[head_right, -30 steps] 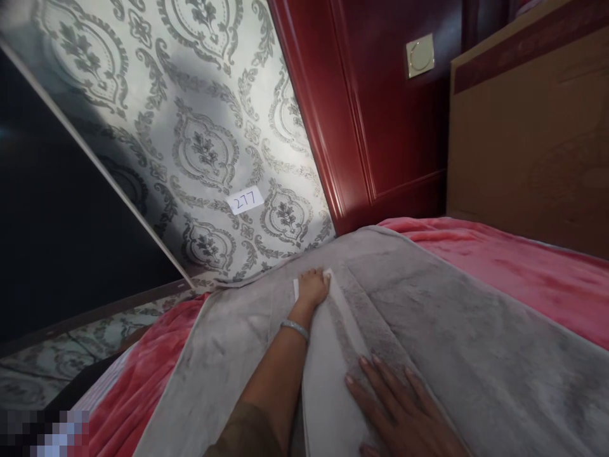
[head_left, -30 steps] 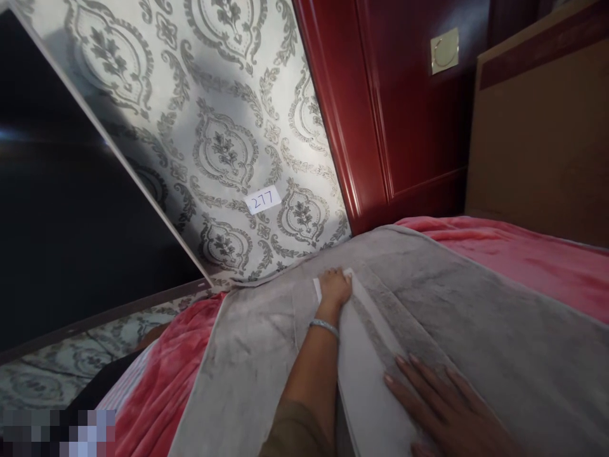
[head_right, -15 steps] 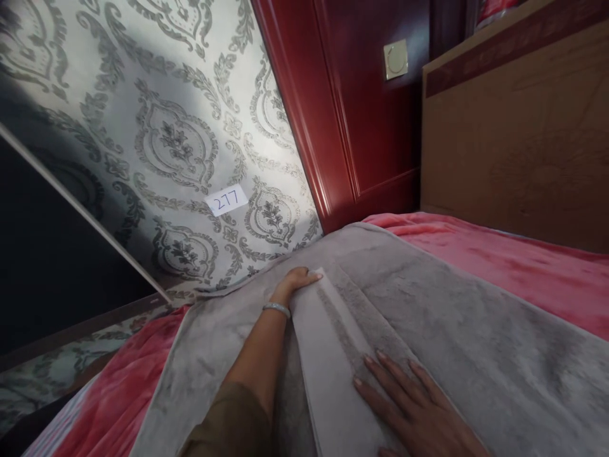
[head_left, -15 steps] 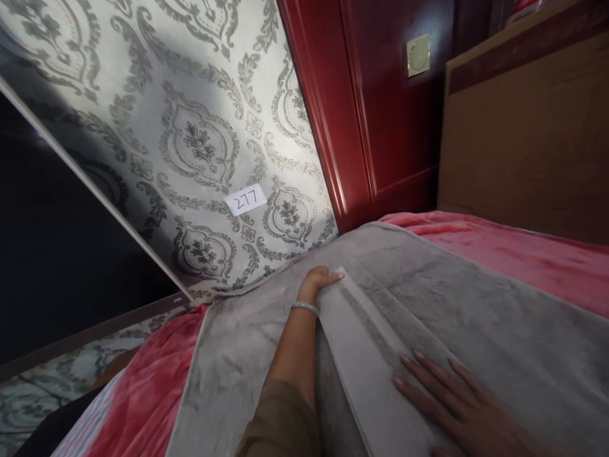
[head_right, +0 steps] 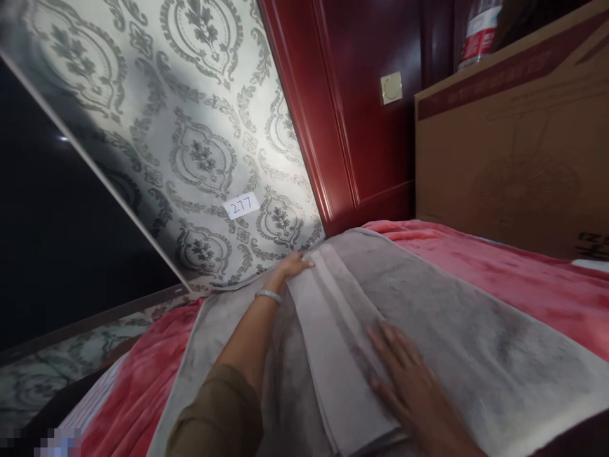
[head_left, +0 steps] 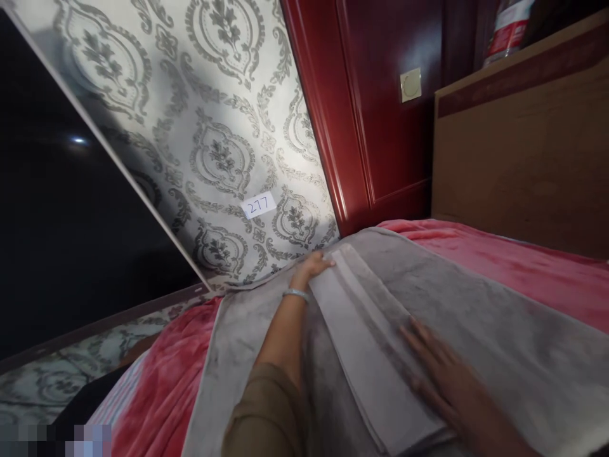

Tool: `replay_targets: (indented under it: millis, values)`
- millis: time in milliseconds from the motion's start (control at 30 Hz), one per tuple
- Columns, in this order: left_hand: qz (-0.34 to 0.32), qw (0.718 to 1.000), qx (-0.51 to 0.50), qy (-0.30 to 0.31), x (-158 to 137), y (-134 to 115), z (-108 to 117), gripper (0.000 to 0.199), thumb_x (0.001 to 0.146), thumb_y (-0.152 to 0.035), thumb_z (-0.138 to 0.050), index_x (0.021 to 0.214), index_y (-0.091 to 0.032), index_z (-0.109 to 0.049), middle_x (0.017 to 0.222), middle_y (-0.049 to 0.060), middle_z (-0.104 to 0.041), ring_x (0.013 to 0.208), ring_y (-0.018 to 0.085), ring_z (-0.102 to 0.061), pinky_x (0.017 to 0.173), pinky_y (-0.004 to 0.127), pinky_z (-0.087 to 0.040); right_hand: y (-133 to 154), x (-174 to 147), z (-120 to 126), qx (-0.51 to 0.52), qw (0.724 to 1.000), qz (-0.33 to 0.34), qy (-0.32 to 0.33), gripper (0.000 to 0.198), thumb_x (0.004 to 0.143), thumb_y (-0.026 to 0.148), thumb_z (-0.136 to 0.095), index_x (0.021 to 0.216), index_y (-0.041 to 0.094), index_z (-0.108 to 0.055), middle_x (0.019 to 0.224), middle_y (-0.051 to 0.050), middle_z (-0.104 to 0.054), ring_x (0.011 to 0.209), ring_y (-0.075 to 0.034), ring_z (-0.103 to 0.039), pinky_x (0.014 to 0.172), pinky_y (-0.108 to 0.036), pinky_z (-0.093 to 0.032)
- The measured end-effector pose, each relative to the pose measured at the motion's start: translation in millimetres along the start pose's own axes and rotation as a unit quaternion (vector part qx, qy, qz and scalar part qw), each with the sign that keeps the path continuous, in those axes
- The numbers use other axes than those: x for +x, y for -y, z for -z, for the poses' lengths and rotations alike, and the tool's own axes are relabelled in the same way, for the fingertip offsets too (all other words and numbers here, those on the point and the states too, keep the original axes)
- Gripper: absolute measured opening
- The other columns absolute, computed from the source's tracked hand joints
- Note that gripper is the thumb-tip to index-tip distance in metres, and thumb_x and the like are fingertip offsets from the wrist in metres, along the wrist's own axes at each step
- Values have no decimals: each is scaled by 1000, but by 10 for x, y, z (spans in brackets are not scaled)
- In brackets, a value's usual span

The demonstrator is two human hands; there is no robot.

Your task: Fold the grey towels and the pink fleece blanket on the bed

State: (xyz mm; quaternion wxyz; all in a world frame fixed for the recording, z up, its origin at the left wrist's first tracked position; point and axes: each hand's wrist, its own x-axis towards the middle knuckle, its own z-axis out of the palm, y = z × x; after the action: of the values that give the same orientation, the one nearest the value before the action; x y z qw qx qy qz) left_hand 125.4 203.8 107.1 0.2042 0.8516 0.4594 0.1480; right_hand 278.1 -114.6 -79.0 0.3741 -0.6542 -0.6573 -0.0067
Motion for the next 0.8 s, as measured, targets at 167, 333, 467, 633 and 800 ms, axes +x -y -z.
replay_targets:
  millis: [167, 333, 467, 633, 800]
  values:
    - [-45, 997, 23, -62, -474, -381, 614, 22, 80, -35, -73, 82, -18, -60, 88, 2, -67, 89, 23, -63, 78, 29, -47, -79, 224, 134, 179, 966, -186, 9, 106, 73, 65, -58, 158, 8, -32, 152, -20, -45, 135, -36, -50, 109, -46, -48]
    - [-139, 969, 102, -177, -953, -824, 1216, 26, 79, -33, -75, 79, -20, -53, 81, 0, -60, 83, 20, -58, 75, 29, -43, -22, 551, 395, 286, 931, -201, 108, 70, 62, 58, -67, 119, 17, -67, 111, -13, -73, 97, -33, -70, 80, -41, -59]
    - [-196, 915, 141, -324, -1219, -1114, 1656, 26, 83, -32, -73, 83, -22, -49, 83, 2, -58, 84, 22, -57, 76, 32, -43, 136, 1103, 770, 189, 961, -194, 52, 35, 66, 45, -64, 90, 20, -67, 81, -7, -72, 75, -27, -68, 65, -36, -54]
    - [-305, 851, 114, -412, -1676, -1071, 1915, 24, 86, -33, -68, 93, -23, -47, 87, 2, -56, 83, 21, -55, 76, 33, -44, 205, 1567, 1363, 25, 970, -91, -225, 38, 80, 44, -51, 107, 19, -64, 107, -16, -69, 97, -32, -64, 81, -43, -51]
    - [-318, 881, 129, -327, -2401, -197, 1055, 8, 86, -24, -54, 93, -22, -54, 98, 6, -61, 95, 23, -57, 87, 38, -46, -284, 968, 1255, -118, 959, 84, -245, 38, 77, 30, -50, 110, 17, -64, 112, -16, -67, 107, -34, -59, 89, -49, -47]
